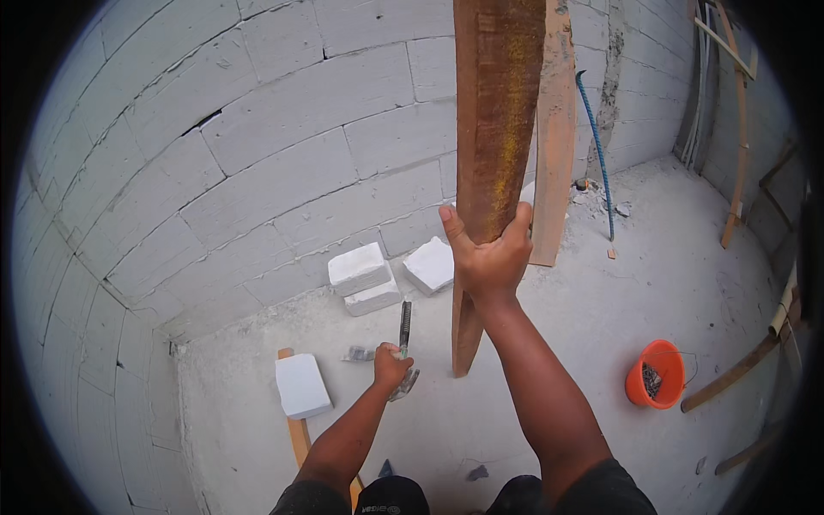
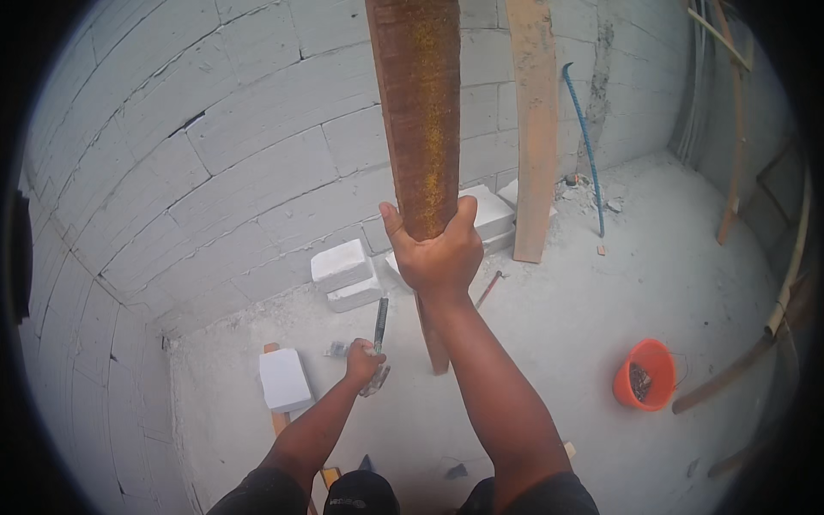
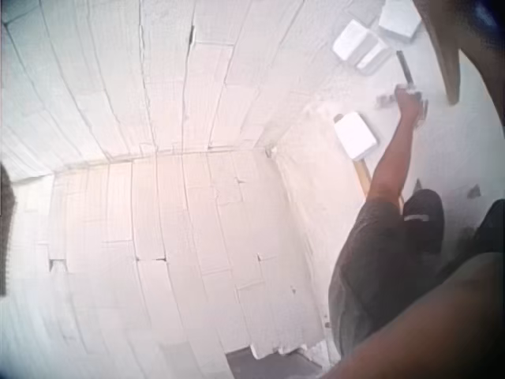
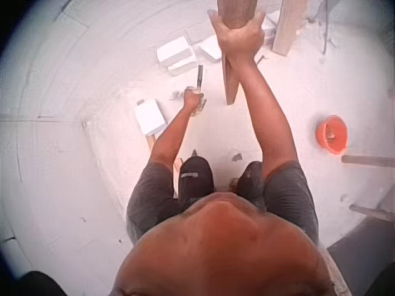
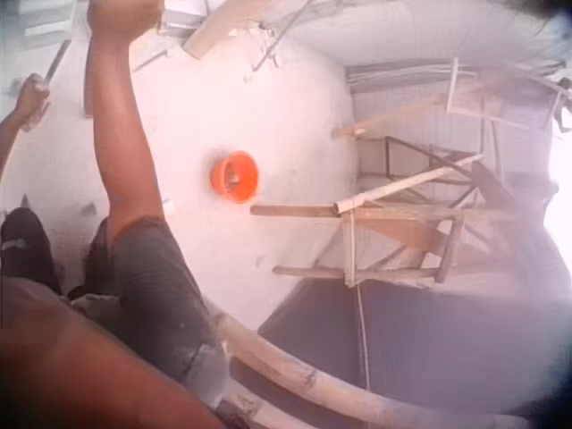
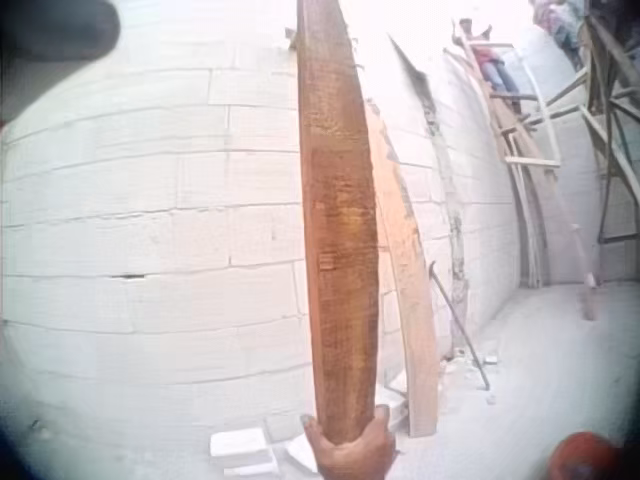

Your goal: The person uses a cleaver-like blade and a hammer to split and shape a piece of wood, eventually tapering it to a point.

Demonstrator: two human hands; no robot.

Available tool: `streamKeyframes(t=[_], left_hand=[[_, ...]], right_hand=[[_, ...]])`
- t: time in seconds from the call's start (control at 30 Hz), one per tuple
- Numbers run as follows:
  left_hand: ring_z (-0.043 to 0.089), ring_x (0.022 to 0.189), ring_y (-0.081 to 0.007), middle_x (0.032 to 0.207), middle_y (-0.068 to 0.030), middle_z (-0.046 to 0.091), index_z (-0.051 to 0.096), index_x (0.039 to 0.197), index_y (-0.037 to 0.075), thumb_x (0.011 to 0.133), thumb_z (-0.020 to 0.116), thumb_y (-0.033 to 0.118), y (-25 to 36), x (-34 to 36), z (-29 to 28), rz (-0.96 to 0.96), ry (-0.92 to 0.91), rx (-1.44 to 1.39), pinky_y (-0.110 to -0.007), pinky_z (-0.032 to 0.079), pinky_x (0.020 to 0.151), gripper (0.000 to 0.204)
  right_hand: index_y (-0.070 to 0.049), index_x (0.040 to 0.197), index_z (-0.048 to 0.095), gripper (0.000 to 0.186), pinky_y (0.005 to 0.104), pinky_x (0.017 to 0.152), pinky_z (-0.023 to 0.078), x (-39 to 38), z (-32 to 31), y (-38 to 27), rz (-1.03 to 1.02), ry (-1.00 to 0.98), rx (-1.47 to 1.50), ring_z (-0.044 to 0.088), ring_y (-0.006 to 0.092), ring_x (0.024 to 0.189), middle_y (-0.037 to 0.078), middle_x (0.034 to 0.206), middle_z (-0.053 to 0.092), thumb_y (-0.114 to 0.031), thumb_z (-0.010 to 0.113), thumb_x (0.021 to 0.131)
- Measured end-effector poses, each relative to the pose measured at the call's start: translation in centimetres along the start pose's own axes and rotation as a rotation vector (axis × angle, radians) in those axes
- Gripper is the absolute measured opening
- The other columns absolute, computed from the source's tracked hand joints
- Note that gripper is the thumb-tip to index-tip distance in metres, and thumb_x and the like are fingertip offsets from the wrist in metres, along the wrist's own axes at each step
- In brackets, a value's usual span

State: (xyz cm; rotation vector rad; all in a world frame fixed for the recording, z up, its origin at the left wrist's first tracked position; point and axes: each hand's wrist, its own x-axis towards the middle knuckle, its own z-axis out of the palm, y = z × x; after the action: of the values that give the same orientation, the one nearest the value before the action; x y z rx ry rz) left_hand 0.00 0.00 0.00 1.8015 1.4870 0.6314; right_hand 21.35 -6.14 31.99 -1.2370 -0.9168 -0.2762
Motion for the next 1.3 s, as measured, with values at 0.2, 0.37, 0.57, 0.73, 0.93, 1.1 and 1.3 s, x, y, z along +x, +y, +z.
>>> streamKeyframes(t=[0.2,0.37,0.57,0.73,0.93,1.1,1.3], left_hand=[[0.062,0.070,-0.0184,0.086,-0.0090,0.059,0.047,0.114,0.008,0.077,0.074,-0.005,13.5,-6.6,-13.9,-0.320,-0.130,-0.839,-0.031,0.051,0.056,0.048],[0.064,0.067,-0.0207,0.087,-0.0122,0.061,0.048,0.113,0.008,0.078,0.070,-0.008,26.4,-13.1,-23.5,-0.333,-0.137,-0.996,-0.032,0.052,0.055,0.044],[0.065,0.071,-0.0228,0.089,-0.0147,0.061,0.045,0.114,0.007,0.078,0.066,-0.011,38.2,-18.8,-35.7,-0.419,-0.139,-1.143,-0.032,0.054,0.056,0.045],[0.062,0.064,-0.0263,0.083,-0.0133,0.065,0.055,0.111,0.004,0.090,0.063,0.008,36.1,-18.4,-40.9,-0.422,-0.163,-1.084,-0.042,0.053,0.053,0.023],[0.056,0.056,-0.0154,0.075,-0.0064,0.061,0.055,0.100,0.007,0.093,0.061,0.007,42.8,-13.4,-46.7,-0.406,-0.324,-0.914,-0.031,0.047,0.046,0.010],[0.052,0.050,-0.0144,0.071,-0.0056,0.059,0.053,0.102,0.009,0.092,0.062,0.005,48.1,-3.4,-48.3,-0.286,-0.587,-0.779,-0.028,0.042,0.040,0.013],[0.050,0.048,-0.0137,0.068,-0.0043,0.056,0.050,0.116,0.009,0.086,0.066,0.002,57.1,5.1,-50.0,-0.027,-0.606,-0.695,-0.028,0.038,0.037,0.035]], right_hand=[[-0.003,0.098,0.046,0.068,0.0476,0.063,0.055,2.1,-0.3,-3.9,0.223,-0.162,-0.211,0.069,0.0410,0.072,0.018,0.078,0.065,-0.052,0.086,0.074],[-0.002,0.103,0.046,0.071,0.0500,0.073,0.054,5.0,-3.7,-9.5,0.547,-0.304,-0.313,0.069,0.0439,0.083,0.021,0.087,0.068,-0.054,0.086,0.074],[-0.001,0.112,0.040,0.076,0.0504,0.078,0.053,6.9,-5.3,-12.7,0.754,-0.401,-0.315,0.068,0.0452,0.094,0.026,0.099,0.067,-0.053,0.083,0.078],[0.000,0.125,0.029,0.089,0.0480,0.090,0.053,8.1,-6.1,-14.4,0.875,-0.501,-0.331,0.066,0.0438,0.107,0.030,0.116,0.063,-0.056,0.081,0.080],[0.002,0.123,0.033,0.076,0.0484,0.090,0.052,6.6,-4.5,-13.4,0.869,-0.603,-0.324,0.067,0.0426,0.105,0.029,0.111,0.063,-0.049,0.075,0.086],[0.003,0.131,0.035,0.079,0.0482,0.092,0.051,2.1,-3.2,-10.6,0.848,-0.451,-0.422,0.066,0.0395,0.109,0.027,0.123,0.061,-0.053,0.071,0.089],[-0.006,0.146,0.042,0.067,0.0438,0.075,0.056,6.0,-0.2,-22.7,0.747,-0.379,-0.323,0.068,0.0210,0.080,0.015,0.089,0.067,-0.030,0.067,0.089]])
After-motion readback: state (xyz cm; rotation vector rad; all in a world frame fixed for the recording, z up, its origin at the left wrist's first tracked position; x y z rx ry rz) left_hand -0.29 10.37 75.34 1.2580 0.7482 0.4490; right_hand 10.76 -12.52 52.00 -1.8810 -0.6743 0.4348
